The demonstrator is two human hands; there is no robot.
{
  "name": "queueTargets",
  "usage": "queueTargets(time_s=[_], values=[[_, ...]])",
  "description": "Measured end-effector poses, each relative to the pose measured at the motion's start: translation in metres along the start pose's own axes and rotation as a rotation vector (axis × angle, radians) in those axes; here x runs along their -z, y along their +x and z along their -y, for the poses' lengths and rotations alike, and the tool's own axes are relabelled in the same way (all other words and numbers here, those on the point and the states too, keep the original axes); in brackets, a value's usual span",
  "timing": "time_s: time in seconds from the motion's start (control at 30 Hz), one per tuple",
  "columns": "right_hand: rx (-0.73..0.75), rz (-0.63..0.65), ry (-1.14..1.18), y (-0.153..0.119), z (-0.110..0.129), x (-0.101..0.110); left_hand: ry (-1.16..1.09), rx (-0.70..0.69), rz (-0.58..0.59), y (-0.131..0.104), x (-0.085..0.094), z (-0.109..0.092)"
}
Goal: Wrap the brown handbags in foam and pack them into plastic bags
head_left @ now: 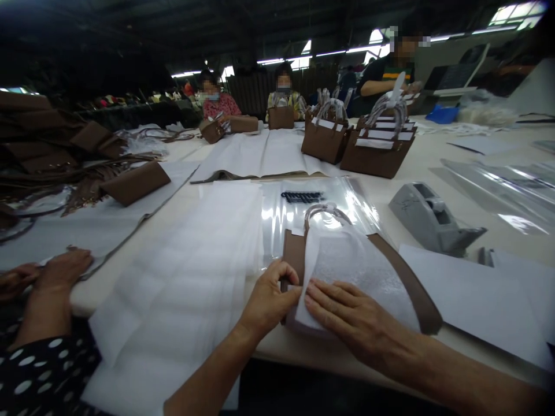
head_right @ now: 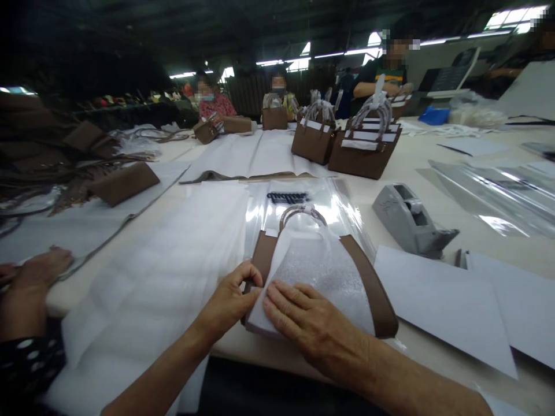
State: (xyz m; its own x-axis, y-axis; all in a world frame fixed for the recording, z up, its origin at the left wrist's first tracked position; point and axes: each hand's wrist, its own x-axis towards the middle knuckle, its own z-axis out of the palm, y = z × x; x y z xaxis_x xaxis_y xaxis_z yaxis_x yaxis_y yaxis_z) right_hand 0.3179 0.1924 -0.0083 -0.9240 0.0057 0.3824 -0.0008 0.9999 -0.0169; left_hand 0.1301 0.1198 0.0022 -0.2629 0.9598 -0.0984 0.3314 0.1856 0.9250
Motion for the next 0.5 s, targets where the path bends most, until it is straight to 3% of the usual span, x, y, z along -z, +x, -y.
queueTargets(time_s=[0.1, 0.2, 0.33, 0.4, 0.47, 0.5], values=[[0.016, 0.020, -0.005, 0.000, 0.000, 0.002, -0.179, 0.106, 0.109, 0.000, -0.003, 0.001], [0.017, 0.039, 0.009, 0.002, 0.004, 0.006, -0.096, 0.009, -0.027, -0.001, -0.005, 0.006], [0.026, 0.039, -0.014, 0.004, 0.009, 0.010, 0.238, -0.188, -0.177, 0.006, 0.002, 0.010], [0.018, 0.047, -0.030, 0.005, 0.010, 0.009, 0.452, -0.356, -0.220, 0.019, 0.011, 0.006], [0.014, 0.064, -0.038, 0.005, 0.010, 0.008, 0.656, -0.564, -0.144, 0.042, 0.019, -0.003], [0.015, 0.070, -0.038, 0.005, 0.010, 0.007, 0.759, -0.656, -0.029, 0.057, 0.022, -0.009]])
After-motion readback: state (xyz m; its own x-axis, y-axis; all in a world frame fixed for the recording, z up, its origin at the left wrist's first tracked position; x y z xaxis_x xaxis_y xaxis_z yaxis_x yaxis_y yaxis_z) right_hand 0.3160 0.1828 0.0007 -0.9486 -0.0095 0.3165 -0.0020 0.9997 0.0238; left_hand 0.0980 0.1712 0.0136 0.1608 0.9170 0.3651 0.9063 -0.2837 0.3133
